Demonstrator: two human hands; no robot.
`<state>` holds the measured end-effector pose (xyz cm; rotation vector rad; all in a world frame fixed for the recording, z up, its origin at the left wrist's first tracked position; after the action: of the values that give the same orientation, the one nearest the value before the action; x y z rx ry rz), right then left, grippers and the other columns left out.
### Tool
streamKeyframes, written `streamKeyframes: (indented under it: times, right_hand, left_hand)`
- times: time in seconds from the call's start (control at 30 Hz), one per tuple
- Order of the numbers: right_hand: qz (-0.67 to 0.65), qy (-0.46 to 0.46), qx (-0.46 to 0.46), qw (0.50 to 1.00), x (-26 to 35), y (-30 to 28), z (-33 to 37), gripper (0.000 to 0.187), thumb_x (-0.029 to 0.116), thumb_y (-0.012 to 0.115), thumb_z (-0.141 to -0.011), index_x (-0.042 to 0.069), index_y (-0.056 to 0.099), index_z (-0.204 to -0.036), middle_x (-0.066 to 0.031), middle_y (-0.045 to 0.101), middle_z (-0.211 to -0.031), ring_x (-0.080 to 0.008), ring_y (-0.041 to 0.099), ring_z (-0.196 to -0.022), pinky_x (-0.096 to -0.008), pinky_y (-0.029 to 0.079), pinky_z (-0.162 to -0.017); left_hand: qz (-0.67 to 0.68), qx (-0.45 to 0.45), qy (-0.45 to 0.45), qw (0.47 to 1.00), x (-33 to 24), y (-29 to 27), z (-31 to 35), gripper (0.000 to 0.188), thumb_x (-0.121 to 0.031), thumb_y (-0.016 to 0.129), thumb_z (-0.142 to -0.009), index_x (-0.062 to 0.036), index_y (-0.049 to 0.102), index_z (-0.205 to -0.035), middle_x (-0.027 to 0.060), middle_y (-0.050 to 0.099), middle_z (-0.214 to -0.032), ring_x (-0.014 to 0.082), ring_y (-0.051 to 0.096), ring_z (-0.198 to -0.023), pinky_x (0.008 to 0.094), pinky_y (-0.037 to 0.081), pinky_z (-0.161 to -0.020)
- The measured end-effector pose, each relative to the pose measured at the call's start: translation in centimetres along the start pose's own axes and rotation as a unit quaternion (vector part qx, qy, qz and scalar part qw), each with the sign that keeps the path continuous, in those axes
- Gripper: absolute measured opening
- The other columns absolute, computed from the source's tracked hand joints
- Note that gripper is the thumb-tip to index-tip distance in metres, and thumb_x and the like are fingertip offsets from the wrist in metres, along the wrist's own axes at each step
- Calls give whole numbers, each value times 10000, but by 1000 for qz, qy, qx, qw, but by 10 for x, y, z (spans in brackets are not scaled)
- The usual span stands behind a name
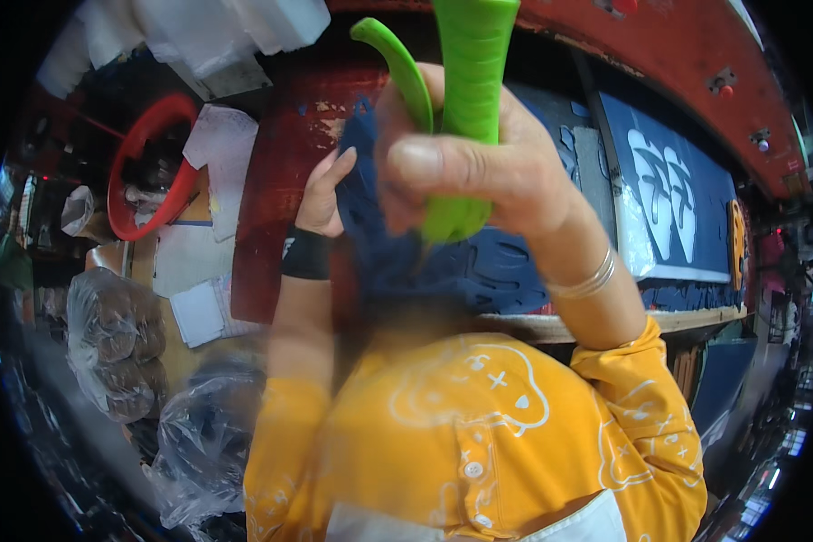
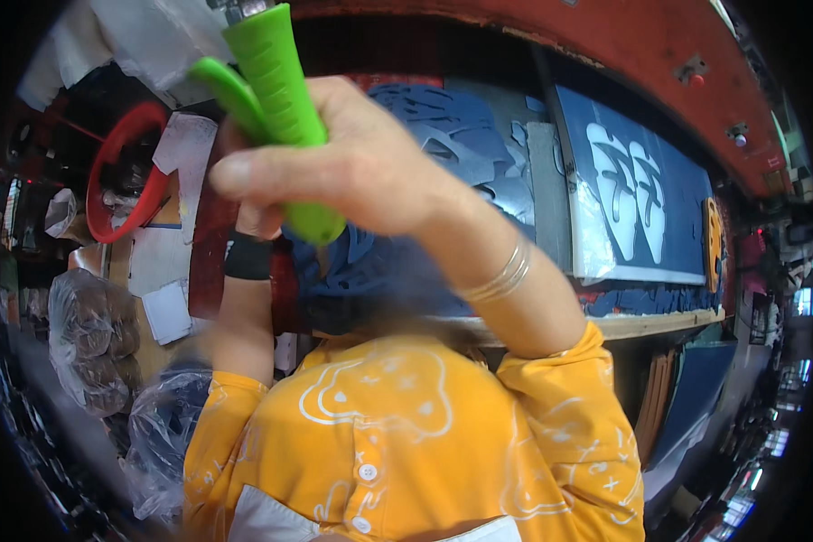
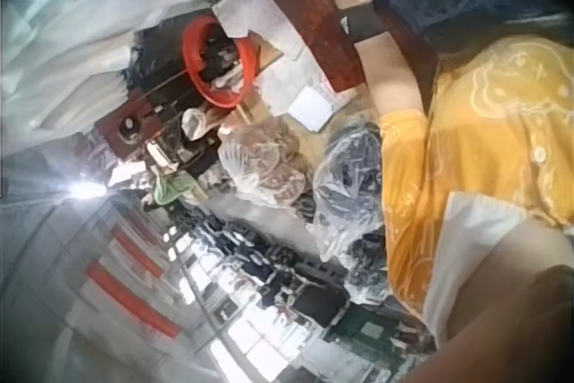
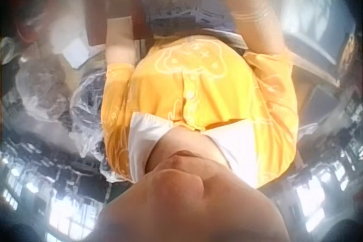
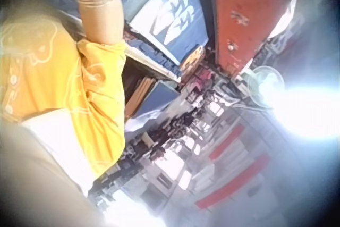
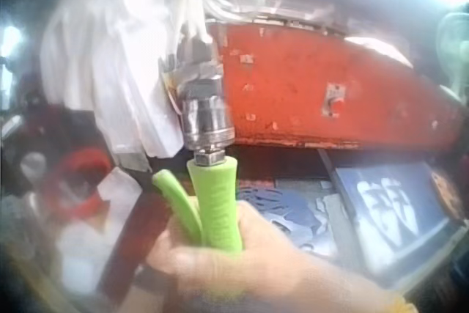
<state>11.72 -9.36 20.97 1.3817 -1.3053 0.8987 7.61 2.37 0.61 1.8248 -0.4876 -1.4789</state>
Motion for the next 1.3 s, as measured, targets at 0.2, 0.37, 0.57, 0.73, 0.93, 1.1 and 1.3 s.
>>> streamKeyframes:
  times: [0.2, 0.37, 0.57, 0.73, 0.93, 1.1, 1.3]
  right_hand:
    - [-2, 24, 113, 993, -12, 25, -18, 240, 159, 737, -780, 20, 597, -917, -41, 614, -756, -132, 627, -674, -255, 496, -591]
    - [22, -22, 113, 993, -17, 37, -28, 189, 87, 725, -792, 17, 599, -914, -24, 617, -756, -107, 619, -685, -231, 484, -581]
    - [31, -28, 53, 998, -6, 29, -24, 184, 81, 717, -803, -2, 595, -914, -51, 637, -776, -119, 633, -693, -251, 510, -637]
    - [1, -21, 70, 997, 5, 19, -14, 166, 77, 695, -814, 8, 586, -918, -40, 634, -786, -111, 621, -721, -250, 504, -635]
    - [-62, -12, 98, 993, -19, 43, -14, 174, 86, 714, -816, 9, 579, -893, -64, 636, -772, -145, 639, -690, -264, 506, -632]
    - [10, 60, 131, 990, -52, 60, -31, 166, 55, 712, -822, 20, 570, -900, -38, 609, -743, -94, 595, -634, -239, 473, -558]
    - [131, 39, 28, 990, -67, 45, -39, 166, 85, 726, -806, 19, 590, -874, -9, 598, -746, -79, 552, -635, -222, 461, -586]
  left_hand:
    - [104, -42, 65, 991, -3, 1, 11, 669, -506, 361, -997, 24, 358, -1404, 160, 488, -1376, 274, 475, -1267, 408, 368, -1073]
    - [-14, -220, 85, 972, -11, -17, 24, 689, -471, 458, -948, 66, 390, -1373, 192, 496, -1367, 293, 481, -1260, 403, 371, -1059]
    - [-401, -282, 86, 867, -14, -23, 33, 673, -304, 685, -839, 81, 434, -1331, 204, 539, -1313, 299, 520, -1213, 409, 412, -1012]
    - [-541, -322, 123, 767, -14, -18, 32, 456, -198, 663, -893, 57, 534, -1247, 151, 618, -1184, 204, 582, -1074, 354, 473, -916]
    - [-219, -313, 85, 920, -12, -30, 34, 234, -106, 529, -972, 68, 615, -1103, 67, 654, -1084, 94, 577, -1008, 274, 482, -851]
    - [-219, -327, 213, 894, -33, -26, 47, 234, -107, 531, -970, 70, 615, -1098, 67, 652, -1085, 94, 577, -1009, 271, 479, -853]
    - [-268, -309, 224, 884, -31, -22, 51, 233, -109, 533, -969, 72, 616, -1091, 66, 650, -1085, 95, 576, -1010, 267, 476, -856]
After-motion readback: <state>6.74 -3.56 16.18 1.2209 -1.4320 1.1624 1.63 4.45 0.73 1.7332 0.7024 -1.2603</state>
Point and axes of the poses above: each hand's wrist, its own z-axis away from the middle knuckle, its own y-axis out of the palm, x = y × z, the point moved 8 cm from there along -z, towards the middle knuckle
